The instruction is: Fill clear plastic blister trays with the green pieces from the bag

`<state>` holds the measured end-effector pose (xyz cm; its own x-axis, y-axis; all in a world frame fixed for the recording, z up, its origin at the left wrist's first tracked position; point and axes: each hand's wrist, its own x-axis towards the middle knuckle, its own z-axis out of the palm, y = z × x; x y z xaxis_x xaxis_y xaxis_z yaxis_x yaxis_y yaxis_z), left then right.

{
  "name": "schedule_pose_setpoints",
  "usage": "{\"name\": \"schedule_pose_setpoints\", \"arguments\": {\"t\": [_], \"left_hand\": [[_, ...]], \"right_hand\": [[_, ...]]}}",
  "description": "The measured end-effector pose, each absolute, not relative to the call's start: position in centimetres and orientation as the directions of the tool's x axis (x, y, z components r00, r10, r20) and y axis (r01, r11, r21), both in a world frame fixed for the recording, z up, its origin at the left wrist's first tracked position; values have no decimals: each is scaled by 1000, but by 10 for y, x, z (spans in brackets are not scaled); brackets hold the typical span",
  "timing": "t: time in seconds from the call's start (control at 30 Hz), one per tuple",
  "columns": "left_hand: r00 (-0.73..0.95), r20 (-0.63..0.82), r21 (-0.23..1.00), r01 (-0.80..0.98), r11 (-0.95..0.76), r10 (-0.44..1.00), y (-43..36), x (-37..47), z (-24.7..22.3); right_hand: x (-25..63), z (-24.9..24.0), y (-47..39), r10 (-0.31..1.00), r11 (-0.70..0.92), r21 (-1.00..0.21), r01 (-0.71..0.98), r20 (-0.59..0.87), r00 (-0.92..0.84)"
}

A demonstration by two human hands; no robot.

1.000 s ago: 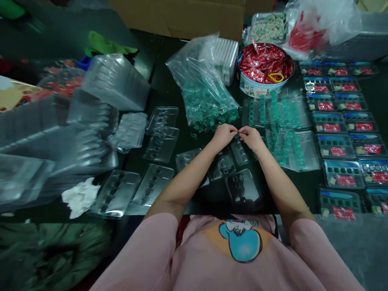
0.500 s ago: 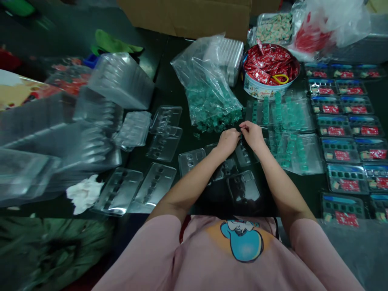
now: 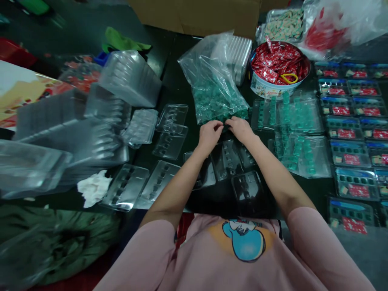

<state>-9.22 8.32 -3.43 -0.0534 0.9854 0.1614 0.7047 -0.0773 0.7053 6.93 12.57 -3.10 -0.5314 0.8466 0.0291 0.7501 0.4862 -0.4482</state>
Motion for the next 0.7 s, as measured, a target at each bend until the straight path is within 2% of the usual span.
{"name": "schedule_pose_setpoints", "arguments": {"t": [0.1,0.23,0.3,0.37,0.53,0.7], "left_hand": [[-101,102,812,583,-24,990,88,-97,-37],[-111,-16,965,258,45,994,87,-85,-37],[-87,-115,991,63,121,990,86,-76,-35],[-68,-163,986,-52,160,984,83,-68,-31],[-40,-103,994,-25,102,994,77,-54,-23],[-40,-95,995,25,96,995,70,-46,-20]], "right_hand": [[68,-38,122,873,447,-524,725,78,-481],[79,-41,121,921,333,-782,526,150,-360],[87,-38,116,935,264,-868,420,124,-331],[95,-34,109,943,218,-908,358,100,-318],[110,-22,86,952,219,-911,350,122,-280],[118,-20,73,964,165,-925,343,78,-254]]}}
